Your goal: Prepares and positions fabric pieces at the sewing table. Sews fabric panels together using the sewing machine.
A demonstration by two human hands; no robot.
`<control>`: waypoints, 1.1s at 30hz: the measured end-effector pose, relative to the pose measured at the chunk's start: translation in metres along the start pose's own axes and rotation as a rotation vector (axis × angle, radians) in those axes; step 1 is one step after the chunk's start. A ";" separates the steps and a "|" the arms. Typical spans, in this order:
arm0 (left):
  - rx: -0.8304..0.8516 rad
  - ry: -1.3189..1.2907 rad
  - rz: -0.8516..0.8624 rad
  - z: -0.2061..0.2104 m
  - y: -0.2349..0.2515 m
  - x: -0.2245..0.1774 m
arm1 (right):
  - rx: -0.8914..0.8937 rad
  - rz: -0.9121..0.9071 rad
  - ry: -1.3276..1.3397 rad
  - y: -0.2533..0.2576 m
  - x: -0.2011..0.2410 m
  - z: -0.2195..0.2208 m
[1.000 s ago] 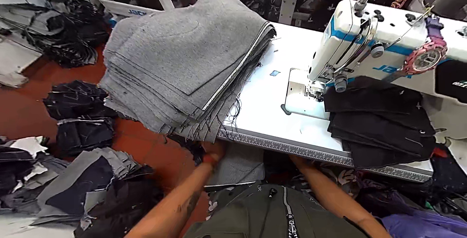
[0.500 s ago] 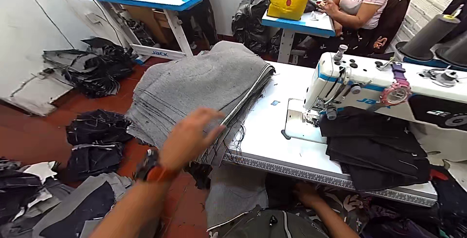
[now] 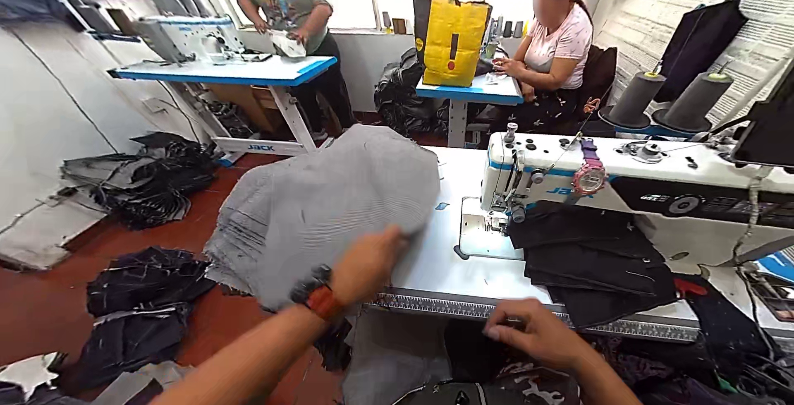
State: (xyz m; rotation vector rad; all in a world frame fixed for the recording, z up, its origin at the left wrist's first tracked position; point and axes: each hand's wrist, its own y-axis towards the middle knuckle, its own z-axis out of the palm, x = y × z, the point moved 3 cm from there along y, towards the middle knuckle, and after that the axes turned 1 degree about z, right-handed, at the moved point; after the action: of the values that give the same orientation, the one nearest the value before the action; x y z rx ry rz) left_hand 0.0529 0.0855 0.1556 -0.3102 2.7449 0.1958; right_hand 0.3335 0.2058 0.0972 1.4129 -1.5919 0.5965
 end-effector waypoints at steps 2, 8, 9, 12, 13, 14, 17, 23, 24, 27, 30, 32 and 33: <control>0.386 -0.284 0.190 0.060 -0.028 -0.056 | -0.112 -0.162 -0.071 0.037 0.025 -0.011; 0.367 -0.407 0.587 0.082 -0.020 -0.102 | -0.099 0.103 -0.723 0.118 -0.063 0.027; 0.179 -0.300 0.458 0.076 -0.002 -0.083 | -0.111 0.131 -0.735 0.113 -0.072 0.036; -0.017 0.089 0.121 0.085 0.048 -0.004 | -0.111 0.258 -0.805 0.073 -0.054 0.060; -0.002 0.150 0.092 0.098 0.053 0.013 | -0.127 0.275 -0.832 0.053 -0.046 0.068; -0.007 0.187 0.124 0.112 0.053 0.019 | -0.152 0.276 -0.857 0.035 -0.038 0.071; -0.025 0.195 0.261 0.134 0.044 -0.009 | -0.322 0.245 -0.800 0.001 -0.019 0.038; 0.013 0.068 0.220 0.113 0.098 -0.039 | -0.649 0.129 -1.116 0.003 -0.033 -0.098; 0.029 0.047 0.229 0.113 0.108 -0.036 | -0.635 0.078 -1.134 0.007 -0.044 -0.106; 0.112 0.037 0.203 0.114 0.117 -0.033 | -0.627 -0.037 -1.143 0.010 -0.050 -0.105; 0.140 0.016 0.287 0.118 0.098 -0.037 | -0.565 -0.039 -1.069 0.004 -0.031 -0.074; 0.015 -0.074 0.494 0.122 0.069 -0.039 | -0.516 -0.053 -0.920 0.004 -0.029 -0.041; -0.101 -0.126 0.618 0.122 0.050 -0.042 | -0.468 -0.018 -0.822 0.006 -0.030 -0.022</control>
State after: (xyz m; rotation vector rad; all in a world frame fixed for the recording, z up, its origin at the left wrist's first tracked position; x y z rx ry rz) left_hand 0.1205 0.1634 0.0639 0.5193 2.6240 0.4927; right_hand 0.3326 0.2407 0.0838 1.3664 -2.1494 -0.4312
